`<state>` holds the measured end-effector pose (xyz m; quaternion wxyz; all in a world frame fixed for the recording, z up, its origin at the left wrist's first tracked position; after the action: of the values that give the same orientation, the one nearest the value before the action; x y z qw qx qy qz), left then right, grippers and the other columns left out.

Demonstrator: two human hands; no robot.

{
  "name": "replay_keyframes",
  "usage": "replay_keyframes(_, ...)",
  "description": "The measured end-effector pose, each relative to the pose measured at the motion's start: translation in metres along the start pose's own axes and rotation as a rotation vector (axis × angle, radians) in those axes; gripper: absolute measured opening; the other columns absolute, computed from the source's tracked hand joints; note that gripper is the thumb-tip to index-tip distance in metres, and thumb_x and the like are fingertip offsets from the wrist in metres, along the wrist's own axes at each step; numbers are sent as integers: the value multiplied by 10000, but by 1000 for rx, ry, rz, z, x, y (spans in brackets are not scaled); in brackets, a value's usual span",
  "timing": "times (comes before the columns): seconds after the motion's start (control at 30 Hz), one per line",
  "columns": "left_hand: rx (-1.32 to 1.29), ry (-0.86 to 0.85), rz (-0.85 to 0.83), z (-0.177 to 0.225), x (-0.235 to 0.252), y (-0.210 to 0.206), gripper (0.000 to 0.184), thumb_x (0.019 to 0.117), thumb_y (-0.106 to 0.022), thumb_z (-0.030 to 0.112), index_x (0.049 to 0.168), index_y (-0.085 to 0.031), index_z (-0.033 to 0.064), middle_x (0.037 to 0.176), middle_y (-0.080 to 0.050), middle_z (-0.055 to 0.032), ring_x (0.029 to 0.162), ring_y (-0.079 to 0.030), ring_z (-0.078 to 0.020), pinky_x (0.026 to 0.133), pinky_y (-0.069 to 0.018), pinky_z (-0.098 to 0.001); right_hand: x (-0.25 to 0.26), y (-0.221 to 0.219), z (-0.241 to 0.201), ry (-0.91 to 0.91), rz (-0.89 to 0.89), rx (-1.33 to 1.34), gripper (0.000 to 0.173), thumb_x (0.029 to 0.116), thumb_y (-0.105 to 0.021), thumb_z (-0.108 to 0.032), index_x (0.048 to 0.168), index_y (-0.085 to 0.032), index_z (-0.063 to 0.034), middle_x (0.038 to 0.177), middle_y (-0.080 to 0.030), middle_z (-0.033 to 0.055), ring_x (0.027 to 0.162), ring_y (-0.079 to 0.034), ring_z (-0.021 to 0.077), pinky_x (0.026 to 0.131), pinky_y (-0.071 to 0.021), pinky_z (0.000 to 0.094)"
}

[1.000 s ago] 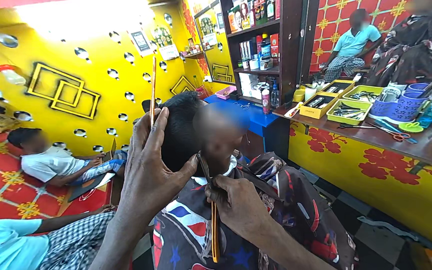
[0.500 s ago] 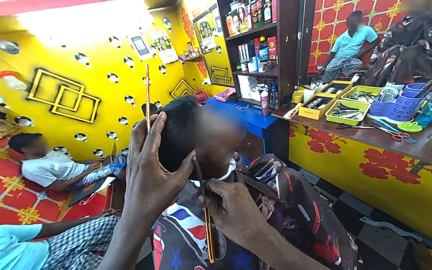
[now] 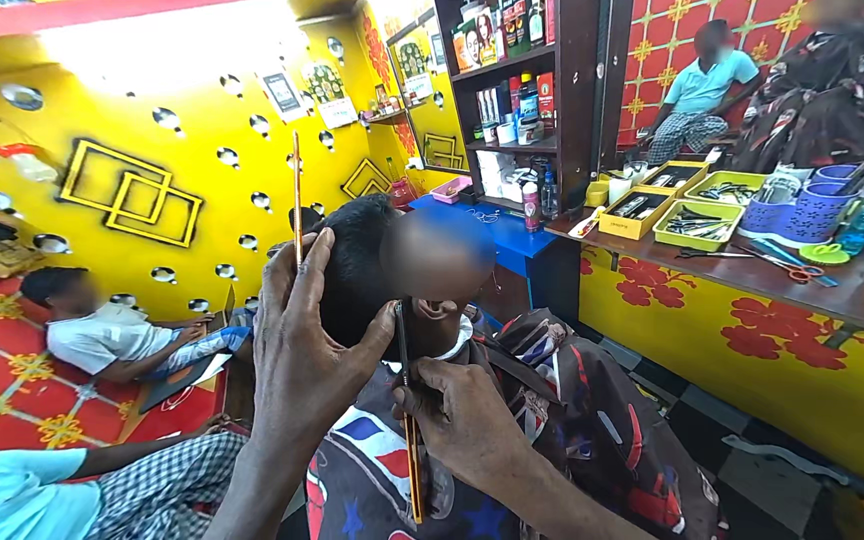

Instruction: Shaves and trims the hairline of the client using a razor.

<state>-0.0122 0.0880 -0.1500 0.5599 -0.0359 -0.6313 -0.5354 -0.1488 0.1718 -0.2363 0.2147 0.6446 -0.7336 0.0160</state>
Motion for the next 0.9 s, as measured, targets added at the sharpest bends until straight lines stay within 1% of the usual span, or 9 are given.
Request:
replay_keyframes(0.17,38,-14,16,0,0,-1,888,832,-674,569,1578,-423,157,1563,-418,-125,1360,-479,-328,998,-444,-594,0,0,1,-5,-6,50,237,1042,-582,-272,1039,-731,-87,875,-737,-2,799,-703,62,757,-584,256)
replay_keyframes(0.4,63,-25,28,1,-1,-2,874,833,-670,568,1566,-442,152,1564,-426,-132,1369,-480,-334,1013,-444,-590,-2,-1,1,-28,42,39,239,1031,-589,-277,1030,-738,-90,856,-735,-7,769,-702,57,730,-589,252)
replay_keyframes(0.53,59,-32,32,0,-1,-3,868,828,-667,556,1563,-449,149,1555,-431,-134,1358,-486,-327,1004,-449,-579,-3,-1,0,19,30,50,243,1033,-589,-275,1021,-742,-87,853,-730,-2,780,-697,61,736,-584,262)
replay_keyframes(0.6,52,-25,32,0,-2,-3,871,825,-671,559,1563,-449,154,1564,-422,-129,1369,-477,-326,1016,-439,-589,-2,-1,2,26,31,49,241,1033,-589,-271,1019,-741,-85,853,-732,2,782,-700,64,739,-585,263)
replay_keyframes(0.77,69,-28,42,0,-3,-3,863,835,-662,571,1561,-453,153,1560,-431,-129,1366,-481,-332,1011,-439,-591,-3,-1,3,-31,38,54,249,1037,-583,-282,1040,-739,-88,867,-734,-4,787,-703,57,743,-591,253)
replay_keyframes(0.9,75,-40,38,-1,-3,-4,866,830,-652,563,1561,-450,146,1564,-426,-124,1375,-473,-324,1020,-431,-589,-4,-2,1,17,13,94,238,1039,-582,-255,1006,-730,-71,852,-733,-5,764,-702,56,721,-590,246)
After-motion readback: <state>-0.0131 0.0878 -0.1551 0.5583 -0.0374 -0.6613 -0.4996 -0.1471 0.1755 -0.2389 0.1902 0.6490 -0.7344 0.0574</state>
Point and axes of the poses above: each hand's wrist, its own x-axis towards the middle knuckle, its own y-axis out of the back of the hand, z = x × y, the point moved 1 cm from there along x, towards the middle knuckle
